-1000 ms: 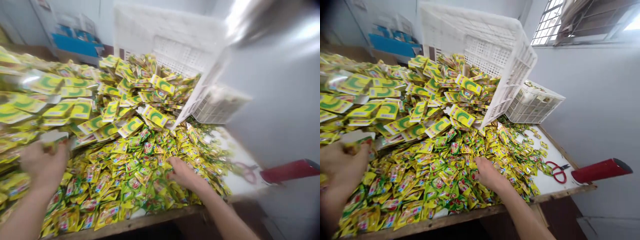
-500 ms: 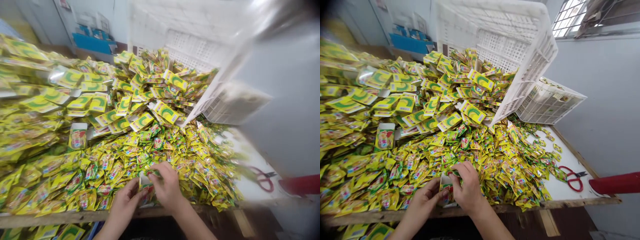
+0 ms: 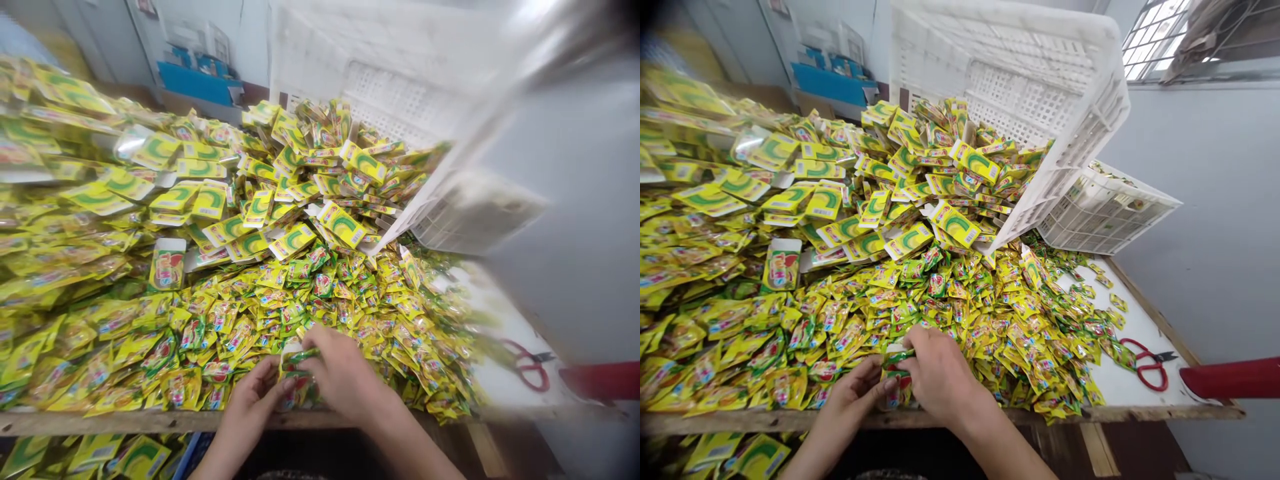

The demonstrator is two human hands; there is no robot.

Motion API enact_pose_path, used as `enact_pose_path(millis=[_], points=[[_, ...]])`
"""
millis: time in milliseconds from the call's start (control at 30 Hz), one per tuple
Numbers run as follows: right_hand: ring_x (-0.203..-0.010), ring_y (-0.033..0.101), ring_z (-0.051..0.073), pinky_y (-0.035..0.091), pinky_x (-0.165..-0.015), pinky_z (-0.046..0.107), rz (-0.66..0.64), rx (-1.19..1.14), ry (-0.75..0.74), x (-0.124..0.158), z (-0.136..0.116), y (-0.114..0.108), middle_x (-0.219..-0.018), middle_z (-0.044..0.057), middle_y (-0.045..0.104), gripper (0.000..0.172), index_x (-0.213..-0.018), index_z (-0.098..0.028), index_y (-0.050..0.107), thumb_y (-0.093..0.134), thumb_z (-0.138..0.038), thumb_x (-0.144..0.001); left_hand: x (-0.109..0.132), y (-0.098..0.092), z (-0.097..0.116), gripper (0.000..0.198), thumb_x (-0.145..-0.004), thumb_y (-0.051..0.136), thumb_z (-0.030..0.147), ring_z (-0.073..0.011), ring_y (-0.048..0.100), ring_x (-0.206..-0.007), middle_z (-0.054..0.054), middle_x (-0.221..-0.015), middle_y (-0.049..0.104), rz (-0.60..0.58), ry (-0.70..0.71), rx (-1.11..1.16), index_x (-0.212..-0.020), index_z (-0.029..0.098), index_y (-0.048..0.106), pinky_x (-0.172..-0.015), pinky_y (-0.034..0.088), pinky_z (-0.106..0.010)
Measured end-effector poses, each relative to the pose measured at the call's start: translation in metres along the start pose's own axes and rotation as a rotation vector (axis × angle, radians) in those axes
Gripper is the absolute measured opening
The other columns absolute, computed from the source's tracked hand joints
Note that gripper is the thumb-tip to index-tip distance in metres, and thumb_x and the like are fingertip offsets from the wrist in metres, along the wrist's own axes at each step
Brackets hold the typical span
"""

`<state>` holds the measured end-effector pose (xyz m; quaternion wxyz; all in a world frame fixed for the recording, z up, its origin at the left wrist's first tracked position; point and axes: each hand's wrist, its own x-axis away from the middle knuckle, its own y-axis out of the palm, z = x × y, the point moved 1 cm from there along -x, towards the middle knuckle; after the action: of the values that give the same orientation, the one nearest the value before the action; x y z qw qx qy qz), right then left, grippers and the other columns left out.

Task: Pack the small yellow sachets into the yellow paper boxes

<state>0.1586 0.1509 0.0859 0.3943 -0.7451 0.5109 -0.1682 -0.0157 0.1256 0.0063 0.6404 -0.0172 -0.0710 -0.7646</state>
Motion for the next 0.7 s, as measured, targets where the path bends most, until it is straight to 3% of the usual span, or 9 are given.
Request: enact_pose_path(millis=[67, 167, 300, 433, 533, 633, 700], points=[[-0.088, 0.055, 0.019, 0.042, -0.077, 0.03, 0.077, -0.025, -0.05, -0.001, 0.006, 0.005, -0.091, 0.003, 0.064, 0.009, -0.094, -0.022, 0.065, 0.065, -0.016, -0.087, 0.001, -0.002, 0.0, 0.02, -0.081, 0.072, 0.031, -0.0217, 0.067, -0.092, -0.003, -0.095, 0.073, -0.006, -0.003, 0.02, -0.098, 0.022, 0.069, -0.08, 0.053, -0.026], [-0.107, 0.049, 0.024, 0.042, -0.089, 0.037, 0.126, 0.025, -0.121, 0.001, 0.013, 0.017, -0.111, 0.005, 0.061, 0.001, -0.085, -0.023, 0.071, 0.07, -0.021, -0.085, 0.003, -0.004, -0.001, 0.023, -0.082, 0.071, 0.031, -0.0224, 0.066, -0.1, -0.004, -0.104, 0.073, -0.027, 0.0, 0.008, -0.104, 0.023, 0.068, -0.086, 0.052, -0.028], [-0.116, 0.045, 0.026, 0.04, -0.097, 0.042, 0.041, 0.029, -0.156, 0.009, 0.012, 0.027, -0.119, 0.005, 0.059, 0.007, -0.082, -0.023, 0.071, 0.075, -0.029, -0.082, 0.003, -0.005, -0.002, 0.027, -0.081, 0.072, 0.03, -0.0228, 0.066, -0.103, -0.004, -0.111, 0.072, -0.022, 0.008, 0.001, -0.107, 0.024, 0.067, -0.091, 0.051, -0.03], [-0.116, 0.046, 0.026, 0.04, -0.1, 0.043, 0.131, -0.038, -0.075, 0.016, 0.008, 0.025, -0.118, 0.007, 0.06, 0.02, -0.096, -0.021, 0.068, 0.078, -0.026, -0.079, 0.004, -0.005, -0.006, 0.027, -0.081, 0.072, 0.03, -0.024, 0.066, -0.104, -0.005, -0.111, 0.073, -0.006, 0.01, 0.024, -0.106, 0.022, 0.068, -0.09, 0.053, -0.031], [-0.119, 0.044, 0.029, 0.04, -0.101, 0.046, 0.141, -0.027, -0.059, 0.019, 0.009, 0.024, -0.117, 0.008, 0.06, 0.012, -0.083, -0.021, 0.069, 0.078, -0.025, -0.078, 0.004, -0.004, -0.01, 0.029, -0.079, 0.073, 0.032, -0.0245, 0.066, -0.107, -0.005, -0.113, 0.073, 0.026, -0.006, 0.045, -0.107, 0.023, 0.068, -0.09, 0.054, -0.031], [-0.112, 0.051, 0.026, 0.044, -0.097, 0.043, 0.232, -0.192, -0.008, 0.022, 0.014, 0.026, -0.11, 0.008, 0.062, 0.003, -0.082, -0.022, 0.07, 0.071, -0.024, -0.083, 0.005, -0.004, -0.014, 0.034, -0.079, 0.072, 0.035, -0.0249, 0.066, -0.108, -0.005, -0.116, 0.072, 0.047, -0.029, 0.022, -0.111, 0.024, 0.068, -0.091, 0.054, -0.032], [-0.092, 0.06, 0.022, 0.053, -0.081, 0.037, 0.344, -0.445, 0.16, 0.026, 0.021, 0.033, -0.099, 0.007, 0.065, 0.008, -0.092, -0.023, 0.069, 0.065, -0.028, -0.087, 0.006, -0.005, -0.012, 0.034, -0.081, 0.069, 0.04, -0.0258, 0.066, -0.108, -0.005, -0.115, 0.073, 0.094, -0.055, -0.025, -0.111, 0.023, 0.07, -0.092, 0.053, -0.033]])
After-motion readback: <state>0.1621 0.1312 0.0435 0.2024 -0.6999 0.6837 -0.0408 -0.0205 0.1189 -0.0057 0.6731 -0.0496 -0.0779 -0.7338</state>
